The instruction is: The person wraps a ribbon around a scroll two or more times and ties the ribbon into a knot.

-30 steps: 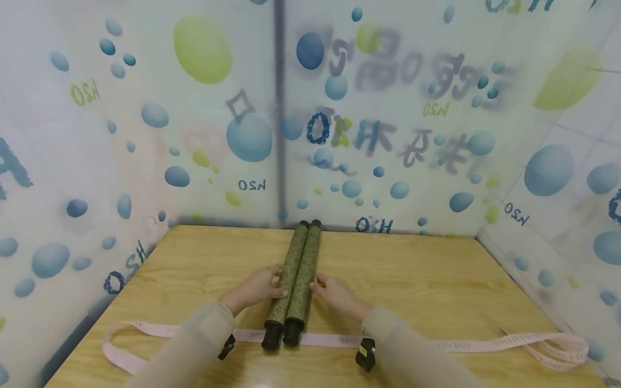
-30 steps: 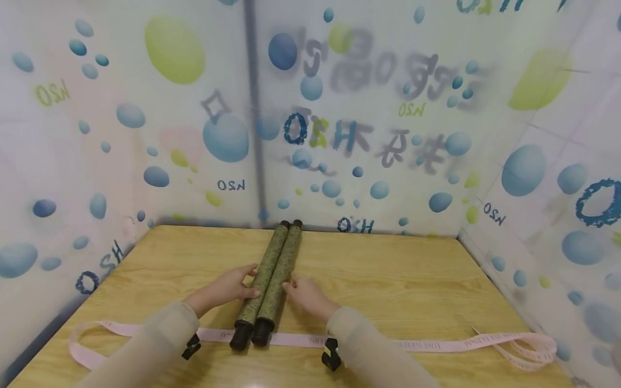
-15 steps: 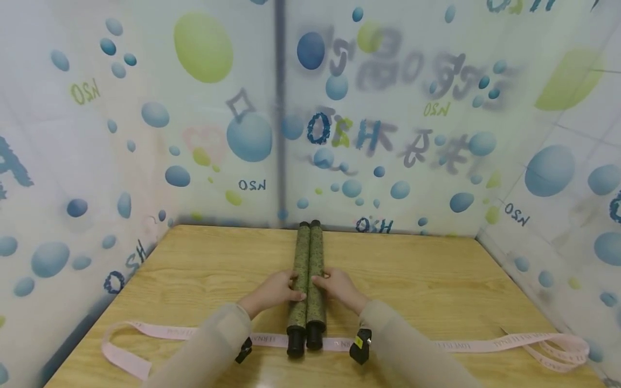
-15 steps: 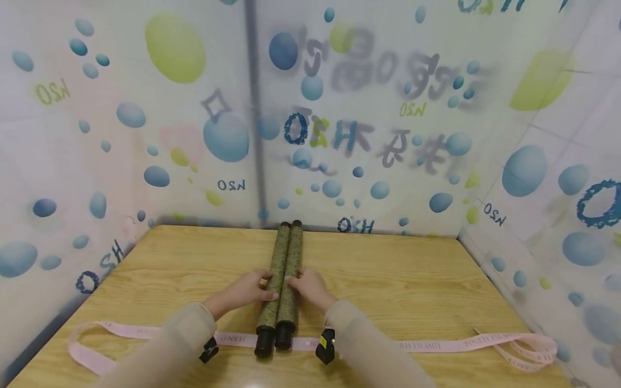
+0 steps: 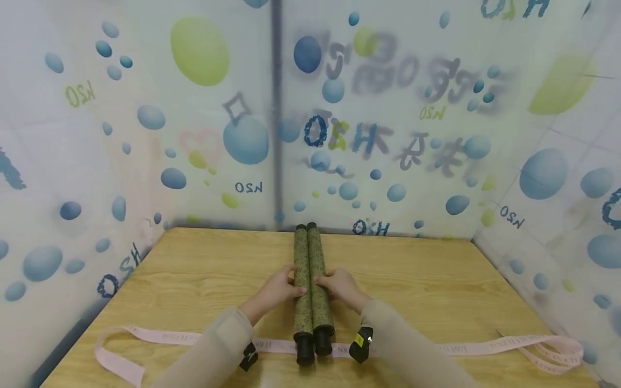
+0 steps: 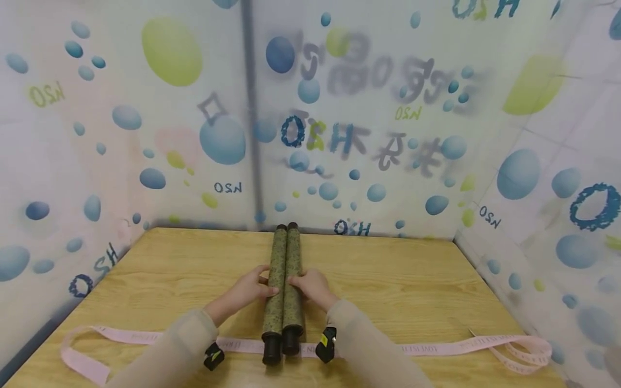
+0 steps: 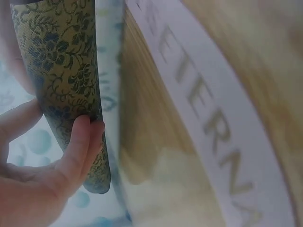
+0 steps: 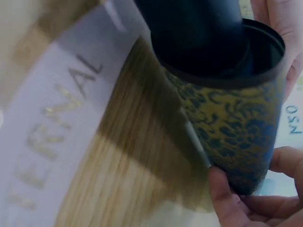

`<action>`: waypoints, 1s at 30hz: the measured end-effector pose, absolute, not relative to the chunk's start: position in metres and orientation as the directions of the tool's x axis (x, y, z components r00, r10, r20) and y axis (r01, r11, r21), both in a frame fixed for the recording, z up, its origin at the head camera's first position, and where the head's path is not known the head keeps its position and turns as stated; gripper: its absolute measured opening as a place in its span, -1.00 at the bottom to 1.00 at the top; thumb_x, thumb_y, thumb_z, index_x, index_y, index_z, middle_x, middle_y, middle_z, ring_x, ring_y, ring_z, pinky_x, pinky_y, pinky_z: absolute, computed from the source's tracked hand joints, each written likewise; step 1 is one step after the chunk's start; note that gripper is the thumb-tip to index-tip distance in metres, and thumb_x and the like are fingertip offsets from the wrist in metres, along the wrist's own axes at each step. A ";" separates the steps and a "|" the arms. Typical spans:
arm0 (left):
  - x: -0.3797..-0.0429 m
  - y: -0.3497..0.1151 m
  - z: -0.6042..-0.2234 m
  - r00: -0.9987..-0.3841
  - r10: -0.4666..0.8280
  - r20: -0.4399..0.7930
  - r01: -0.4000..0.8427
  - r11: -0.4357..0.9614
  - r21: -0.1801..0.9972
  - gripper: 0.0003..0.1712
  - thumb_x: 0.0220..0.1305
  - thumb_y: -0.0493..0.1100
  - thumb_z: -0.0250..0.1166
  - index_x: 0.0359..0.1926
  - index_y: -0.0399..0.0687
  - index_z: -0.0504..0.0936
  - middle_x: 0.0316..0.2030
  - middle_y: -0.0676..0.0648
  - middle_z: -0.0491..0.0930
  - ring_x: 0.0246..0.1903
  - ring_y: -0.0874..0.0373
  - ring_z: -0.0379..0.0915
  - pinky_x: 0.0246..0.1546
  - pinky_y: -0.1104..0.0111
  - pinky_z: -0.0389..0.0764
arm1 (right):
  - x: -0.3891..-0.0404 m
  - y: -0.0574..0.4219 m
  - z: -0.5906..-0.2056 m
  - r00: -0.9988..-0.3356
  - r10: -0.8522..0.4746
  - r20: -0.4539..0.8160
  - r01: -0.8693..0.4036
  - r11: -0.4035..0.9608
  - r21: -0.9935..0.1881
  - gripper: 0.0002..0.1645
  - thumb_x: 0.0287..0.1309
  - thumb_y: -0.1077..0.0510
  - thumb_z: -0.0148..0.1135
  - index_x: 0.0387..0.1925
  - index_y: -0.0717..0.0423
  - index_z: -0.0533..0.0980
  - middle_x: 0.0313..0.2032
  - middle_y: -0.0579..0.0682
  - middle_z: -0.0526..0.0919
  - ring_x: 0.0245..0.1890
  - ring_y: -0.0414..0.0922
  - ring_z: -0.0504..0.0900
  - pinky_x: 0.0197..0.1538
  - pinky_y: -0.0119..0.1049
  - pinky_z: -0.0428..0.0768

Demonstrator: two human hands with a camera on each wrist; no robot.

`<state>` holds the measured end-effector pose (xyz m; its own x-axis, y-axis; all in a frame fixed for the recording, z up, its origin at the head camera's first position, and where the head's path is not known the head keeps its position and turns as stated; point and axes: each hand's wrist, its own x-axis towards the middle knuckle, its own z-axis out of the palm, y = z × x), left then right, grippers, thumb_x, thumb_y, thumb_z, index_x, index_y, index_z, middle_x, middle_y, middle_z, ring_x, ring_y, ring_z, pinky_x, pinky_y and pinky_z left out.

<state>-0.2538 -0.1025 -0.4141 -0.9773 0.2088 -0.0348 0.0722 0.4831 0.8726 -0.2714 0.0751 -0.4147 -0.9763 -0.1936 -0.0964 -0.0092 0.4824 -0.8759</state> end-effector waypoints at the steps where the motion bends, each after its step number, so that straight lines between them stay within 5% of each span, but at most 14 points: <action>1: -0.251 -0.102 -0.412 -0.976 0.212 -0.038 0.071 0.483 0.873 -0.15 0.11 -0.23 0.37 0.32 -0.40 0.13 -0.08 -0.40 0.51 -0.19 -0.08 0.54 -0.20 0.15 0.57 | -0.269 0.077 -0.412 -0.975 -0.197 -0.101 -0.005 0.475 -0.880 -0.64 0.15 0.10 0.22 -0.26 0.41 0.55 -0.40 0.11 0.62 -0.53 -0.10 0.63 -0.46 -0.24 0.62; 17: -0.206 -0.090 -0.402 -0.907 0.407 -0.109 0.060 0.380 0.923 0.05 0.01 -0.31 0.43 0.37 -0.44 -0.06 -0.19 -0.37 0.52 -0.25 -0.10 0.56 -0.33 0.17 0.62 | -0.207 0.101 -0.400 -0.953 -0.257 -0.159 0.001 0.524 -0.851 -0.54 0.19 0.08 0.21 -0.17 0.50 0.49 -0.39 0.11 0.62 -0.42 -0.06 0.64 -0.38 -0.22 0.63; 25: -0.191 -0.090 -0.412 -0.880 0.452 -0.145 0.068 0.422 0.904 -0.06 0.03 -0.27 0.43 0.29 -0.52 0.07 -0.28 -0.22 0.56 -0.27 -0.03 0.54 -0.24 0.17 0.58 | -0.191 0.111 -0.414 -0.941 -0.284 -0.182 0.000 0.541 -0.841 -0.45 0.18 0.01 0.21 -0.15 0.52 0.45 -0.45 0.06 0.58 -0.48 -0.14 0.58 -0.43 -0.26 0.60; 30: -0.187 -0.094 -0.415 -0.901 0.419 -0.113 0.164 0.569 0.806 -0.34 0.16 -0.15 0.34 0.17 -0.45 0.32 -0.21 -0.25 0.58 -0.21 -0.09 0.54 -0.21 0.09 0.56 | -0.186 0.121 -0.416 -0.925 -0.376 -0.055 -0.229 0.666 -0.710 -0.67 0.31 0.15 0.03 -0.39 0.38 0.52 -0.61 0.04 0.49 -0.62 -0.17 0.42 -0.55 -0.30 0.45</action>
<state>-0.1869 -0.0938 -0.4154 -0.9010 0.4191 -0.1126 0.1640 0.5691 0.8058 -0.1865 0.1212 -0.4158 -0.9248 -0.3764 -0.0552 -0.2287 0.6660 -0.7100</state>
